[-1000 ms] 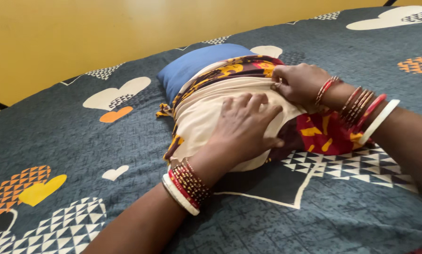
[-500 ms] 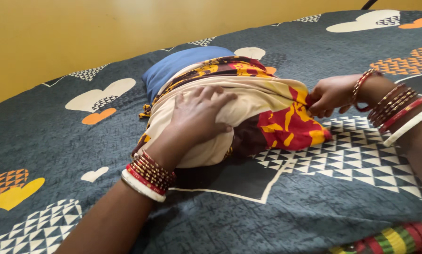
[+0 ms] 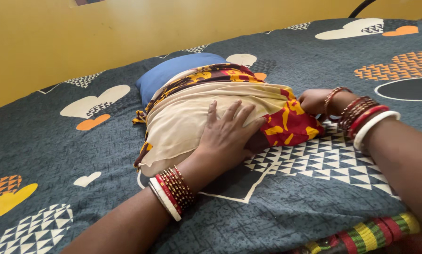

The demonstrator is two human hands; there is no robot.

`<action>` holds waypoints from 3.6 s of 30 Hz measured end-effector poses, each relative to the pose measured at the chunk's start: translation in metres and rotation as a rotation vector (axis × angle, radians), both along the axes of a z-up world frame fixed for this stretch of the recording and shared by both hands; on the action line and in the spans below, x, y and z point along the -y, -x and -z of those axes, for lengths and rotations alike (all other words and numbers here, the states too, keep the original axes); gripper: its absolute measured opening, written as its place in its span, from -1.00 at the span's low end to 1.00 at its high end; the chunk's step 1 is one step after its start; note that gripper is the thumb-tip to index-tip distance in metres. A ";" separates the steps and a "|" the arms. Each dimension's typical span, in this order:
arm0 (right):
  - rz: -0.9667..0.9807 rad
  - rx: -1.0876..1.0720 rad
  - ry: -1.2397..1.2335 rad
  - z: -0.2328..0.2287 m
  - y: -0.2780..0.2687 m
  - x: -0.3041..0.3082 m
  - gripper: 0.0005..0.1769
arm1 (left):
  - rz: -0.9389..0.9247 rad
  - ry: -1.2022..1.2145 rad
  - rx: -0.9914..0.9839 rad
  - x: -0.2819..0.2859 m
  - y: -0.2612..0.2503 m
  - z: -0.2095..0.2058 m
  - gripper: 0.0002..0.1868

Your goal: The person puts a patterned pillowcase onto a blue pillow by pulling the fabric over the pillow and smoothing it down by hand.

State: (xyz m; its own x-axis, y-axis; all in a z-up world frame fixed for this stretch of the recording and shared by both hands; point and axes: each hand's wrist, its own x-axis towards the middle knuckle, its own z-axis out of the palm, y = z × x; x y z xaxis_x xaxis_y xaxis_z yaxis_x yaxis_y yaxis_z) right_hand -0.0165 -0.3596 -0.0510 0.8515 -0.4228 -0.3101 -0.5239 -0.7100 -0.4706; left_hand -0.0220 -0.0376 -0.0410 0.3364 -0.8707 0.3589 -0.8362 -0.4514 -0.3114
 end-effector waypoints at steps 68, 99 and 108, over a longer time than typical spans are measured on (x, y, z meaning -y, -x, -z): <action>-0.522 0.003 -0.678 0.022 -0.026 0.004 -0.75 | 0.435 0.348 0.037 0.055 -0.041 -0.031 -0.83; -0.337 0.416 -0.405 0.008 -0.035 -0.001 -0.65 | 0.171 0.183 0.051 -0.024 -0.038 -0.067 -0.89; -0.189 0.731 0.275 0.037 -0.072 -0.045 -0.53 | 0.153 0.028 -0.059 -0.009 -0.027 -0.053 -0.92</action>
State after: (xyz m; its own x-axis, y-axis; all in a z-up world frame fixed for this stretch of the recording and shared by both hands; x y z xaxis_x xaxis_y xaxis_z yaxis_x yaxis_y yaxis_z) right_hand 0.0559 -0.3150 -0.0875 0.8635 -0.2317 0.4479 -0.0104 -0.8962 -0.4435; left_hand 0.0050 -0.0282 0.0123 0.2224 -0.9031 0.3674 -0.9123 -0.3257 -0.2483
